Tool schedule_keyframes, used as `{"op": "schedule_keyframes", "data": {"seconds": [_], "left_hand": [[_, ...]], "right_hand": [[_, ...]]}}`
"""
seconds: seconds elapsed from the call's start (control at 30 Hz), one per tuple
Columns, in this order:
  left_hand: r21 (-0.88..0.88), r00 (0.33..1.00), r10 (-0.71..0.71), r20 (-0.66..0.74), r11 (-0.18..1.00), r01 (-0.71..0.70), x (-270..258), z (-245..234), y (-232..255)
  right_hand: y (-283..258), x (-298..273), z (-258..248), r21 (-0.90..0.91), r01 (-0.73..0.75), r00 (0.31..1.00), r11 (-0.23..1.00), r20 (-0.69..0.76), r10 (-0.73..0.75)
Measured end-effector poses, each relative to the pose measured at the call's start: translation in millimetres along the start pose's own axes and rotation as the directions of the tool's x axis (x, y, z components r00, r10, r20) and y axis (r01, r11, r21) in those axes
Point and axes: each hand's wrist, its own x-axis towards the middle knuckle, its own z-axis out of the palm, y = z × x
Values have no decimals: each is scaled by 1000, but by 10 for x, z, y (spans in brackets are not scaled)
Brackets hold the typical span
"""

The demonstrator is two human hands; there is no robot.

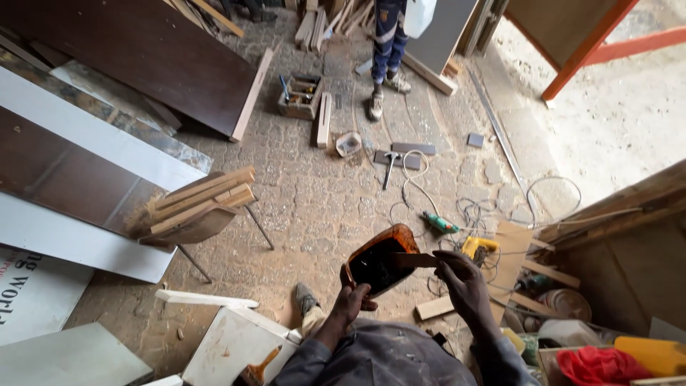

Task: The person pours a liquid from a plastic bottle into a paint container. They then open a small purple jar and add its contents to the paint. Finally, they use a stick to stir the mixture in the container.

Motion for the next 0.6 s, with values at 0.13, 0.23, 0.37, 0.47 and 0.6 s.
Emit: {"op": "schedule_keyframes", "data": {"seconds": [0.13,0.23,0.37,0.47,0.6], "left_hand": [[-86,997,-49,-54,995,44,12,-2,1],[-98,999,35,-15,995,-36,-61,-19,26],[-86,998,-8,-68,996,2,66,-47,-87],[-151,995,-20,-100,988,5,148,-51,-90],[-125,993,106,-45,986,-111,86,-30,-2]], "right_hand": [[-7,61,24,180,-26,999,983,-23,30],[-170,82,11,249,-11,996,969,-85,33],[-480,96,-66,311,97,994,945,-74,-78],[-834,127,-113,312,224,973,923,-128,-193],[-1349,253,-269,344,502,837,794,-425,-345]]}}
